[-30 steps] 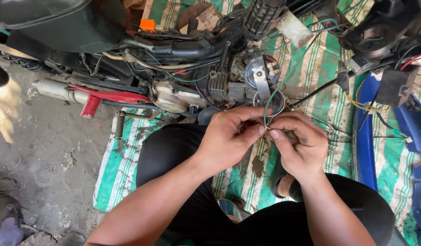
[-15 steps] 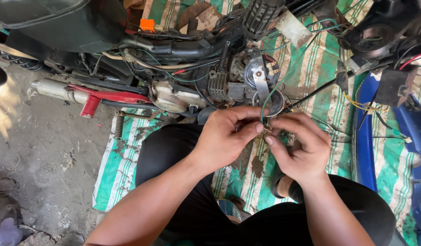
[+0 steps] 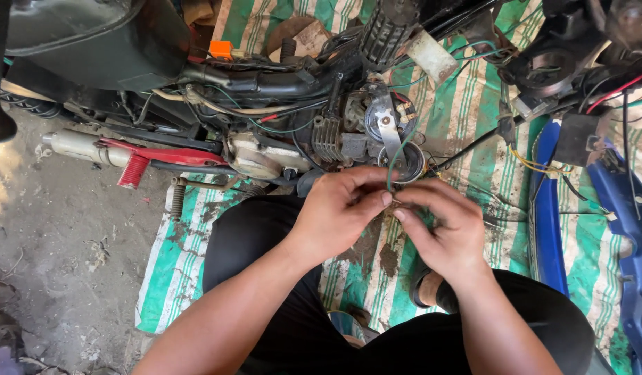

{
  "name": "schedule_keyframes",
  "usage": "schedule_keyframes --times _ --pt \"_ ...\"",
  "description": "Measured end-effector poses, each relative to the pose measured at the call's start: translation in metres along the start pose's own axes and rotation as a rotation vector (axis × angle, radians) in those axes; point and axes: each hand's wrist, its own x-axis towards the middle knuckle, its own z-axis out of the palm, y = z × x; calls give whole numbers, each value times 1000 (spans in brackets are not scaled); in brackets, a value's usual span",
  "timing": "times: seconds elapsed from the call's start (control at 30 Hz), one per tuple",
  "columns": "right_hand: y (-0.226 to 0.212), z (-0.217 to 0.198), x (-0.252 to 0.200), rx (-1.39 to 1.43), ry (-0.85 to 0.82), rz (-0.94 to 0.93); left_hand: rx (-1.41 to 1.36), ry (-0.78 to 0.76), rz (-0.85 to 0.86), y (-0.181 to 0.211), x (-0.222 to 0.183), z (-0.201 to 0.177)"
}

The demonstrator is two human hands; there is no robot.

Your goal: Repairing and organizing the electrical wiring harness of a motorcycle by stripping, joining, and taping wires.

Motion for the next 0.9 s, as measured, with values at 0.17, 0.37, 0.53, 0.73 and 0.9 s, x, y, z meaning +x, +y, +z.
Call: schedule_keyframes --times 0.17,0.37,0.53,0.73,0.9 --pt "24 -24 -12 194 -47 246 21 -76 -52 -3 1 3" --pt "-14 -54 -7 290 41 485 -247 -149 -175 -19 10 11" --pt "-19 -76 -9 310 113 522 -425 -132 -243 -15 10 6" --pt "-27 -93 -37 281 158 596 -412 -73 -296 -16 16 -6" --pt "-27 -73 -85 316 193 843 -428 -83 -272 -13 18 -12"
